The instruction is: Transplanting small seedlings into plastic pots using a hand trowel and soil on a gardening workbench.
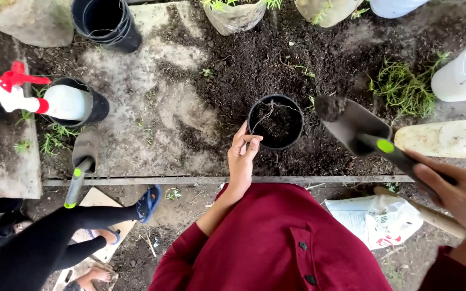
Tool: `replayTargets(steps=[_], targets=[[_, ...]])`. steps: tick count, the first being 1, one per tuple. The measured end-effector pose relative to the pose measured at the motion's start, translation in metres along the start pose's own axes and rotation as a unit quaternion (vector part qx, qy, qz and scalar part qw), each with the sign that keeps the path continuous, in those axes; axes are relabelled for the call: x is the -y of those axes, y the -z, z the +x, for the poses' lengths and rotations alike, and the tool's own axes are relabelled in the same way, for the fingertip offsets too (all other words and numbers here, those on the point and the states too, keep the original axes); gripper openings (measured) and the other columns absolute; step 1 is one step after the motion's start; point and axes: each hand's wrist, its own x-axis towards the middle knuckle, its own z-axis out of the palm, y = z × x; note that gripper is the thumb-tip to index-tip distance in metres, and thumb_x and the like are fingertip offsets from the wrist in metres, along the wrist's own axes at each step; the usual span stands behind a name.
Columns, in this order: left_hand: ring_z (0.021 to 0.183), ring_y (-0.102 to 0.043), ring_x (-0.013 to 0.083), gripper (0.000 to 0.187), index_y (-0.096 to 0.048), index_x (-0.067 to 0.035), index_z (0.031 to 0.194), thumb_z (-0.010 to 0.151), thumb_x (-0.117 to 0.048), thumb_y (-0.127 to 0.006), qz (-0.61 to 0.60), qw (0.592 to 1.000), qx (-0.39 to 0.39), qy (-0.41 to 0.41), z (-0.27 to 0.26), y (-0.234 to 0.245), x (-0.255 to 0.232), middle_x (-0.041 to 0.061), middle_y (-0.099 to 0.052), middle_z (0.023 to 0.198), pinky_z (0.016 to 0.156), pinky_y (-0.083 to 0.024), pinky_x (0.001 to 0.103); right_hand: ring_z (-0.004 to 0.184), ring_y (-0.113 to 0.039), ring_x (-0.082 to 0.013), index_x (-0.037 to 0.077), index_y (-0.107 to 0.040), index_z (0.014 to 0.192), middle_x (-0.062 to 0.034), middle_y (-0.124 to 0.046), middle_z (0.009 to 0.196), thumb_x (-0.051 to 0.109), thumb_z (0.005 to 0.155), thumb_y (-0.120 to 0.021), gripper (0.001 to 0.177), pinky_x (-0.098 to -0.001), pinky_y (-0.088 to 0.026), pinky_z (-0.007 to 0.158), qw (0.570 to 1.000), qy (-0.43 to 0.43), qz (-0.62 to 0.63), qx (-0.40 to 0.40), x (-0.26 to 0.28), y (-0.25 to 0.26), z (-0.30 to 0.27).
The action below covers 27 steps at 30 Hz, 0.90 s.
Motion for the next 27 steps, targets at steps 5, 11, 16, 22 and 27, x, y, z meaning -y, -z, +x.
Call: replayTargets(steps=[5,11,16,22,27], targets=[[0.157,-0.028,0.0313,0.011,-0.073,-0.018,0.099,0.099,-0.026,-0.064,0.025,1.0,0.0,0.004,-0.002,-0.001,-0.005,0.02,-0.034,0.165,0.123,-0.03,0.05,0.051,-0.03,-0.0236,0.022,-0.069,0.142,-0.0172,-0.039,0.061,0.015,0.099,-0.06,0.045,-0.041,-0.038,0.06,0.995,-0.088,-0.021,0.039,0.061,-0.005,-0.032],[0.157,-0.027,0.0309,0.016,-0.074,-0.018,0.099,0.098,-0.033,-0.066,0.005,1.0,0.001,0.003,-0.004,-0.003,-0.004,0.02,-0.034,0.165,0.116,-0.039,0.046,0.036,-0.046,-0.004,0.04,-0.062,0.145,0.0097,-0.056,0.063,0.048,0.099,-0.06,0.047,-0.0256,-0.04,0.031,0.803,0.294,-0.505,-0.116,0.119,-0.054,-0.056],[0.157,-0.026,0.0343,0.017,-0.073,-0.02,0.098,0.096,-0.036,-0.069,-0.022,1.0,0.004,-0.003,-0.003,0.0,0.001,0.018,-0.035,0.165,0.124,-0.028,0.054,0.045,-0.065,-0.0051,0.043,-0.048,0.15,0.0094,-0.062,0.077,0.051,0.098,-0.051,0.053,-0.0263,-0.053,0.032,0.785,0.245,-0.566,-0.06,0.132,-0.063,-0.06],[0.153,-0.036,0.0304,0.018,-0.074,-0.017,0.099,0.096,-0.034,-0.068,-0.011,1.0,-0.011,0.011,-0.003,-0.001,0.001,0.017,-0.037,0.164,0.104,-0.052,0.036,0.052,-0.061,-0.0124,0.046,-0.058,0.143,0.006,-0.053,0.074,0.047,0.099,-0.062,0.044,-0.0314,-0.045,0.036,0.792,0.312,-0.506,-0.137,0.133,-0.077,-0.062],[0.155,-0.033,0.0305,0.019,-0.073,-0.017,0.101,0.098,-0.034,-0.066,0.008,1.0,-0.011,-0.001,-0.001,-0.001,0.003,0.019,-0.037,0.164,0.098,-0.052,0.036,0.063,-0.055,-0.0112,0.038,-0.069,0.136,0.0088,-0.054,0.08,0.0,0.089,-0.067,0.06,-0.0238,-0.048,0.056,0.741,0.369,-0.527,-0.194,0.138,-0.079,-0.06]])
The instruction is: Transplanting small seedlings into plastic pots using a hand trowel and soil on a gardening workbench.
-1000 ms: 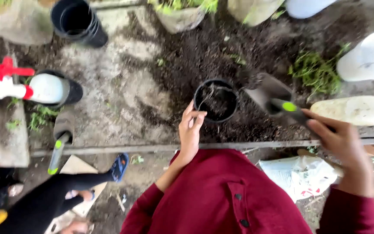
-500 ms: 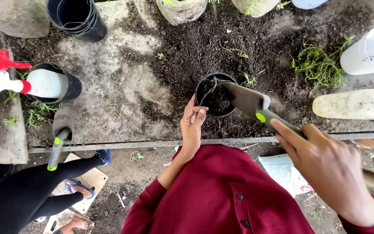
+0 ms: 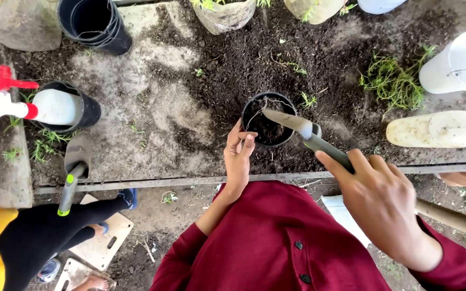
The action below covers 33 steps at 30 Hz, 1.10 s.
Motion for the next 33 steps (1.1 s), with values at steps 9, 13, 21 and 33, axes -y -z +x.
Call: replayTargets(steps=[9,13,21,33], targets=[[0.122,-0.064,0.0179,0.033,-0.074,-0.011,0.103,0.094,-0.042,-0.068,-0.004,1.0,-0.016,0.026,0.005,0.001,0.005,0.017,-0.038,0.163,0.081,-0.058,0.026,0.056,-0.064,-0.0098,0.054,-0.061,0.144,0.0105,-0.05,0.077,0.049,0.099,-0.06,0.045,-0.0353,-0.048,0.042,0.981,-0.139,0.083,0.107,-0.024,-0.01,-0.041],[0.147,-0.044,0.035,0.029,-0.071,-0.01,0.099,0.095,-0.039,-0.066,-0.009,0.999,-0.005,0.037,0.001,-0.002,-0.006,0.016,-0.039,0.161,0.107,-0.052,0.052,0.064,-0.068,-0.0124,0.049,-0.064,0.143,0.0025,-0.056,0.078,0.042,0.091,-0.065,0.053,-0.0351,-0.051,0.065,0.85,-0.347,0.292,0.268,-0.047,-0.047,-0.06],[0.146,-0.031,0.0509,0.033,-0.067,-0.007,0.103,0.102,-0.039,-0.062,0.054,0.996,-0.026,0.073,0.001,-0.009,-0.021,0.014,-0.037,0.162,0.106,-0.04,0.072,0.123,-0.058,-0.0516,0.023,-0.05,0.153,-0.0261,-0.064,0.134,0.029,0.099,-0.063,0.056,-0.0621,-0.047,0.101,0.739,-0.413,0.522,0.099,0.032,-0.217,-0.016],[0.149,-0.025,0.0513,0.03,-0.064,-0.003,0.103,0.104,-0.033,-0.061,0.023,0.997,-0.012,0.068,-0.001,-0.004,-0.023,0.023,-0.029,0.164,0.109,-0.038,0.067,0.112,-0.062,-0.0477,-0.002,-0.068,0.136,-0.0284,-0.059,0.121,-0.012,0.098,-0.056,0.041,-0.0583,-0.052,0.092,0.814,-0.467,0.316,-0.138,-0.145,-0.359,0.059]])
